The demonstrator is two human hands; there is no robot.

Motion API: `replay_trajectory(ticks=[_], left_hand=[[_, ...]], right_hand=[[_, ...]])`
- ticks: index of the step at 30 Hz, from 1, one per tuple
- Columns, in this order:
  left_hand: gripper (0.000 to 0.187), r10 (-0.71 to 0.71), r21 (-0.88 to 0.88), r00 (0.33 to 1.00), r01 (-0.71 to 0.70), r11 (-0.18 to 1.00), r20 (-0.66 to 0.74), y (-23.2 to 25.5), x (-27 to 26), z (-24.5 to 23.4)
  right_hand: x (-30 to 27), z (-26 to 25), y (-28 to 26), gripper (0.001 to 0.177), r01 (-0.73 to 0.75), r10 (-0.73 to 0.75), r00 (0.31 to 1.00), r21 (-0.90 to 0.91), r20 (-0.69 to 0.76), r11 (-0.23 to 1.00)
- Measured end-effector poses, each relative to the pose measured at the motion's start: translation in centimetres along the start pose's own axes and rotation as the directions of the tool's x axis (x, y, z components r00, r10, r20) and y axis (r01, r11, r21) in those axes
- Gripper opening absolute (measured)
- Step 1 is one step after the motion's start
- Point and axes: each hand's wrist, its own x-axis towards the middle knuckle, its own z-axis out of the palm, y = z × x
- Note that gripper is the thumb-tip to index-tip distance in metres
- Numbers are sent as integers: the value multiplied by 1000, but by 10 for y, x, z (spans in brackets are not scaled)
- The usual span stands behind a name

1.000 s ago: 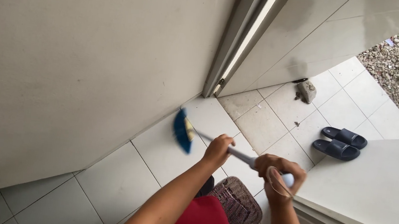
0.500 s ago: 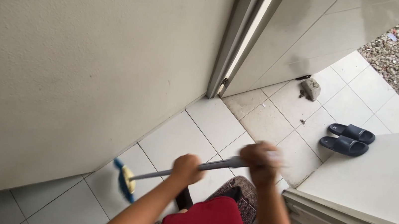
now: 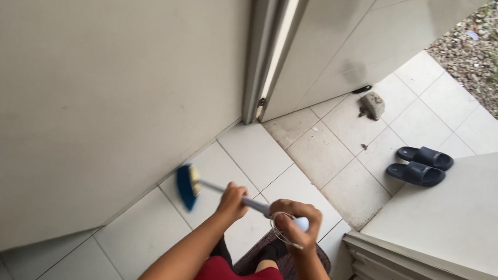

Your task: The recorder is sweeping the floor in various rooms using a broom.

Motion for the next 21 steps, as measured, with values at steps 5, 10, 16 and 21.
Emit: replay_trajectory(ticks=[5, 10, 16, 21], left_hand=[[20, 111, -130, 994, -111, 985, -8, 88, 103, 28], [24, 80, -36, 988, -76, 996, 129, 216, 124, -27], [22, -52, 144, 959, 12, 990, 278, 201, 124, -14], [22, -6, 83, 959, -18, 996, 282, 139, 148, 70]], right_hand=[[32, -21, -66, 13, 211, -233, 972, -330, -27, 920], [28, -83, -92, 17, 349, -418, 905, -422, -81, 837], [35, -142, -69, 18, 471, -521, 850, -329, -81, 819], [54, -138, -67, 20, 129, -165, 960, -162, -228, 978]])
